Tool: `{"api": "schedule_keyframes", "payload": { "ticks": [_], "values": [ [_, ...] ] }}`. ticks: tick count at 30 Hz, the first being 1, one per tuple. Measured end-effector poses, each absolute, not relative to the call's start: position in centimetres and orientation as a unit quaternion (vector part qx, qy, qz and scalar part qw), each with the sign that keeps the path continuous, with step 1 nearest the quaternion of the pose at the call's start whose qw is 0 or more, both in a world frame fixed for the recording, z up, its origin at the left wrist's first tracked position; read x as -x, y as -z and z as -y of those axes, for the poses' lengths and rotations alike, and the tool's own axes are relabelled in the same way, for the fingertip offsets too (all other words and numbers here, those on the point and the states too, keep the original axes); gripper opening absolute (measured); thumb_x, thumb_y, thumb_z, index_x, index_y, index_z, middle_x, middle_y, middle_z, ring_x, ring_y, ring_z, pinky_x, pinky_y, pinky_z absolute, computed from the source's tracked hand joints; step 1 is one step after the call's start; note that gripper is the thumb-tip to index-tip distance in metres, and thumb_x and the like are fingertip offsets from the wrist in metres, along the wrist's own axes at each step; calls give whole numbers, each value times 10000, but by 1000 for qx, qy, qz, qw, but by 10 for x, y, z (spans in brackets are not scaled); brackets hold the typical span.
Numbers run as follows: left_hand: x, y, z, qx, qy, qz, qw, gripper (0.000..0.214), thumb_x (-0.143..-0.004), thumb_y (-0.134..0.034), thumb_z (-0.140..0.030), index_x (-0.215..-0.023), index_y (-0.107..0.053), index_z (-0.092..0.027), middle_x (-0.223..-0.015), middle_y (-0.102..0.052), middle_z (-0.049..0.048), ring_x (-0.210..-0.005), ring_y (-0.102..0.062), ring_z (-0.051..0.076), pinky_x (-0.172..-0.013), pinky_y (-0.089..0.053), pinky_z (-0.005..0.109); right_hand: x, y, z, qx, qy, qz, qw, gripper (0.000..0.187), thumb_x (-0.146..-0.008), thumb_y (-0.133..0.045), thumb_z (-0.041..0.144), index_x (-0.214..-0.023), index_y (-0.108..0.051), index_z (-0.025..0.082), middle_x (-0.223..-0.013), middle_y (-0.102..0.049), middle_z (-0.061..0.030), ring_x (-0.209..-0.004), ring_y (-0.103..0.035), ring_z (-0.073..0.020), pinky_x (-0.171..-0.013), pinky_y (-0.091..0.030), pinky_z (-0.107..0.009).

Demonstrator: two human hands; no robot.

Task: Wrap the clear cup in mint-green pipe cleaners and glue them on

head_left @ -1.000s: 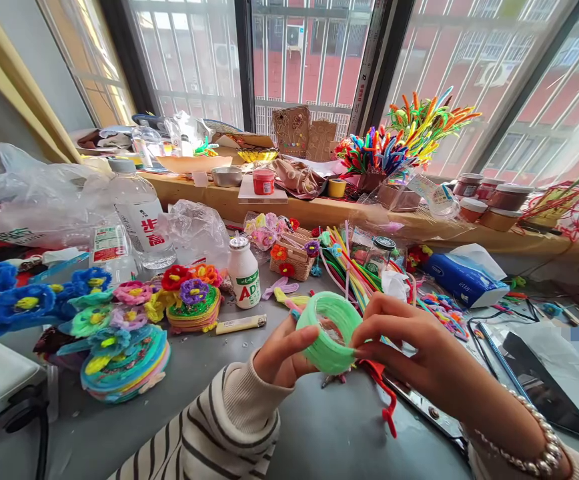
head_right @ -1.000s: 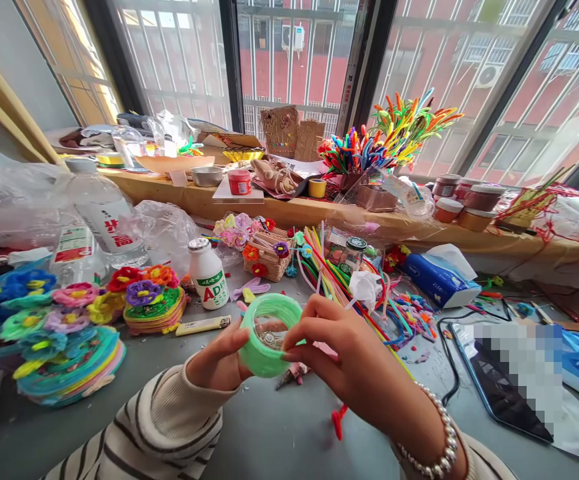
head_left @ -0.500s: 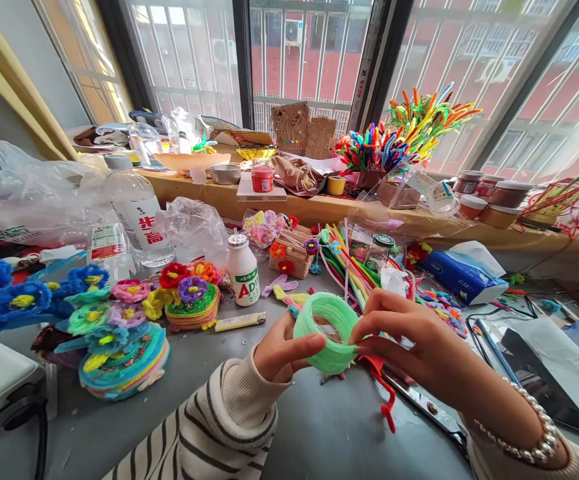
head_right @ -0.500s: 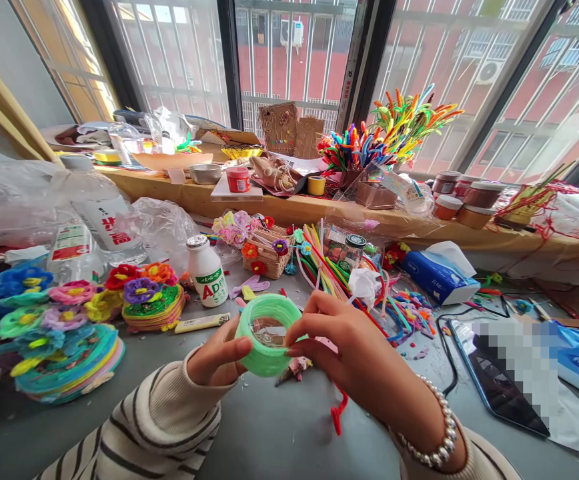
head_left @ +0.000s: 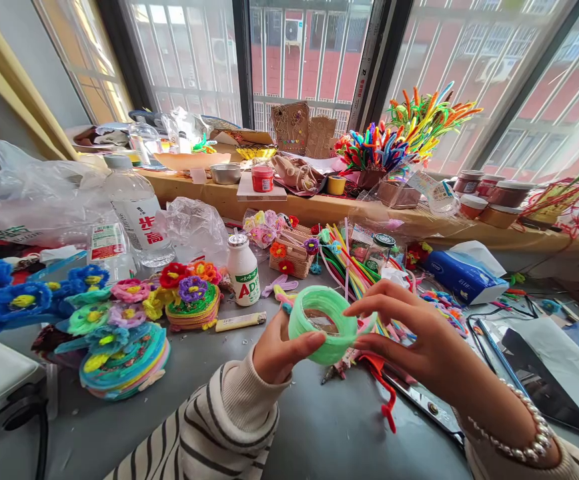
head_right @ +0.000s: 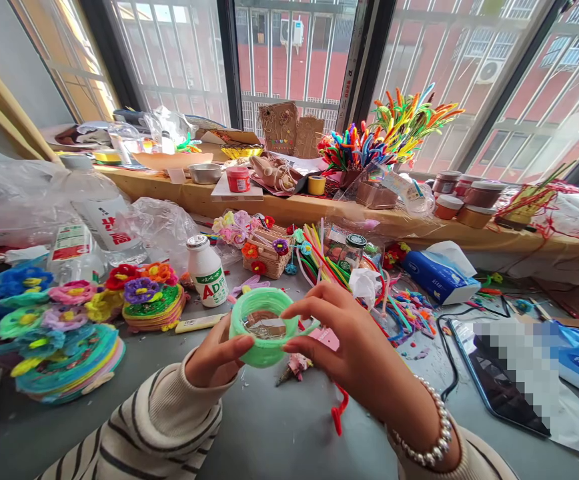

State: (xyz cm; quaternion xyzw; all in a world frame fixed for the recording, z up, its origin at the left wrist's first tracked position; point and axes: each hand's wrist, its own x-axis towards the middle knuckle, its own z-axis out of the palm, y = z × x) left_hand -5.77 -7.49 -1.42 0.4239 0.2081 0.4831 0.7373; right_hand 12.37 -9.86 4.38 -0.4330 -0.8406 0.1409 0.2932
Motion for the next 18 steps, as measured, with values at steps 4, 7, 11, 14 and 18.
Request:
{"api": "schedule_keyframes", "payload": {
  "ticks": [4, 7, 11, 14, 18],
  "values": [
    [58, 10, 78, -380, -524, -228, 728, 439, -555, -716, -298, -943, -591, -134, -902, -675, 99, -948, -584, 304, -858, -430, 425, -127, -45, 100, 477, -102, 826, 284, 310, -747, -587, 339, -1022, -497, 230, -983, -544, -43, -929, -509, -173, -808, -413, -305],
    [59, 9, 80, -368, -540, -236, 719, 435, -579, -694, -293, -966, -578, -131, -921, -666, 106, -959, -579, 313, -862, -430, 443, -128, -45, 100, 490, -72, 829, 259, 240, -758, -570, 271, -979, -493, 213, -892, -577, -33, -869, -528, -175, -769, -420, -311],
    [60, 10, 80, -369, -542, -243, 715, 410, -585, -687, -291, -943, -591, -117, -894, -669, 112, -940, -585, 324, -840, -443, 454, -128, -48, 100, 457, -64, 853, 243, 38, -787, -504, 181, -778, -538, 195, -765, -575, -30, -769, -519, -159, -699, -417, -292],
    [60, 10, 79, -371, -542, -253, 711, 411, -587, -687, -296, -944, -592, -116, -898, -666, 118, -931, -588, 328, -822, -449, 457, -132, -53, 104, 431, -113, 868, 217, 101, -800, -510, 238, -718, -539, 187, -739, -572, -27, -716, -520, -136, -649, -419, -253],
    [58, 10, 79, -382, -570, -232, 689, 426, -578, -695, -289, -956, -583, -127, -924, -660, 113, -956, -576, 319, -864, -424, 444, -142, -62, 112, 428, -174, 869, 176, 105, -811, -505, 299, -792, -559, 211, -749, -591, 0, -686, -539, -106, -616, -427, -203]
  ]
}}
